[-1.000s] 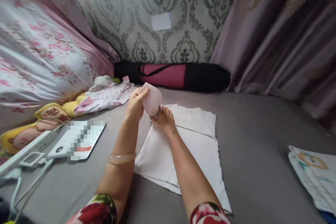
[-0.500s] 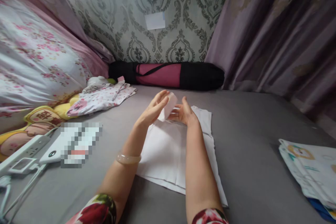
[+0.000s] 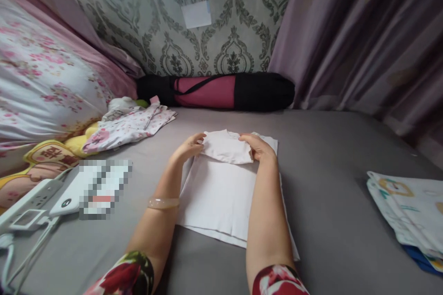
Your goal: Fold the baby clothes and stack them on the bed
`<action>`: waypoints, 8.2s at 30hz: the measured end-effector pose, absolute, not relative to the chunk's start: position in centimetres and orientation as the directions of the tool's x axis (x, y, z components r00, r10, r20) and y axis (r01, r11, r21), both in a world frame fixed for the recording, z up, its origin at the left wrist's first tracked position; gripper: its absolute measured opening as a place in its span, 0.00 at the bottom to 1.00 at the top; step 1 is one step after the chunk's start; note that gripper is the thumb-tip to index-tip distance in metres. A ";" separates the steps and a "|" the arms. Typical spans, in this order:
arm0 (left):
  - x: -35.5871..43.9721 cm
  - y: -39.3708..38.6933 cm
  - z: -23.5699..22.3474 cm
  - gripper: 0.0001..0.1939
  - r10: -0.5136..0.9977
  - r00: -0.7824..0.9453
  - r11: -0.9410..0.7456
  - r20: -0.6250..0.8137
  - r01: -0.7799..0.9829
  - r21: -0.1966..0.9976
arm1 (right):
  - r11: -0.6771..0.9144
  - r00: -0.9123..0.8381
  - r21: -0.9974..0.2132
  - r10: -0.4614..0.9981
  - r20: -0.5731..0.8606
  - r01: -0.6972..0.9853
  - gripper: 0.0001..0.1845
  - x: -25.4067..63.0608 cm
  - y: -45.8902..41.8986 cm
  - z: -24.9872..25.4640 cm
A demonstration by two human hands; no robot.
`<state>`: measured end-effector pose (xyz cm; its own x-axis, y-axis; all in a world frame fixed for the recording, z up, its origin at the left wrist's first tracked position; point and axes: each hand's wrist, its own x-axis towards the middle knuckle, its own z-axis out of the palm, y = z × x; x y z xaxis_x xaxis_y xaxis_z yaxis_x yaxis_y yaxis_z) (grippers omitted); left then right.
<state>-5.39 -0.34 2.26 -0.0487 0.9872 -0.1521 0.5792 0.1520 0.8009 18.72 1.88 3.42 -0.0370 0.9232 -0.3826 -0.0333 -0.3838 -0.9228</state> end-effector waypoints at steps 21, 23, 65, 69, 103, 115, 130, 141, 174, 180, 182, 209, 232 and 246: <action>-2.8 -1.2 -0.1 0.24 0.991 -0.135 0.123 0.026 0.956 0.265 | -0.296 0.257 -0.814 0.948 -0.187 0.499 0.18 21.7 3.3 1.7; -2.9 -1.1 -0.2 0.24 0.990 -0.136 0.124 0.030 0.956 0.266 | -0.278 0.248 -0.813 0.954 -0.170 0.512 0.19 21.9 3.7 0.9; -1.4 0.1 -2.6 0.30 0.996 0.057 -0.074 0.070 0.962 0.264 | 0.112 -0.110 -0.271 0.994 0.020 0.956 0.35 11.4 -1.0 -1.2; -1.4 0.1 -2.6 0.30 0.995 0.070 -0.086 0.072 0.962 0.258 | 0.086 -0.079 -0.226 0.996 0.040 0.970 0.35 13.3 -1.4 -1.5; 2.8 0.2 -1.9 0.43 0.987 -0.142 0.124 0.076 0.972 0.199 | 0.169 -0.163 -0.246 0.986 0.044 0.954 0.32 20.0 -2.6 -1.4; 2.3 0.0 -1.1 0.34 0.993 -0.036 0.013 0.111 0.979 0.203 | 0.173 -0.169 -0.244 0.985 0.038 0.954 0.31 19.9 -2.4 -0.8; 4.0 -1.1 -1.2 0.29 0.939 0.343 -0.341 0.027 0.920 0.192 | 0.288 -0.277 -0.216 0.958 0.080 0.933 0.32 17.5 -2.6 -0.9; 3.9 -1.1 -0.9 0.29 0.942 0.334 -0.333 0.029 0.922 0.199 | 0.270 -0.264 -0.232 0.963 0.059 0.934 0.32 17.7 -2.6 -0.7; 2.8 0.0 -1.8 0.32 0.987 0.158 -0.156 0.002 0.969 0.194 | 0.079 -0.059 -0.197 0.993 0.104 0.977 0.32 19.6 -1.6 -2.1; 2.9 -0.1 -1.5 0.31 0.987 0.158 -0.158 0.016 0.967 0.201 | 0.077 -0.056 -0.213 0.993 0.102 0.974 0.32 19.6 -1.7 -1.7; 2.8 -0.2 -1.3 0.31 0.989 0.145 -0.147 0.025 0.969 0.201 | 0.062 -0.038 -0.214 0.993 0.114 0.975 0.32 19.8 -1.6 -1.5; 0.3 0.6 -1.5 0.33 0.998 -0.055 0.057 -0.016 0.974 0.217 | -0.118 0.140 -0.191 0.984 0.107 0.974 0.35 22.5 -0.8 -2.9; 2.0 -0.2 -2.1 0.32 0.985 0.163 -0.170 0.050 0.965 0.198 | 0.122 -0.104 -0.210 0.990 0.095 0.970 0.32 20.7 -1.8 -1.9; 0.5 -1.3 -1.2 0.31 0.941 0.337 -0.336 0.016 0.931 0.143 | 0.153 -0.168 -0.227 0.985 -0.048 0.962 0.37 21.6 -3.3 -0.5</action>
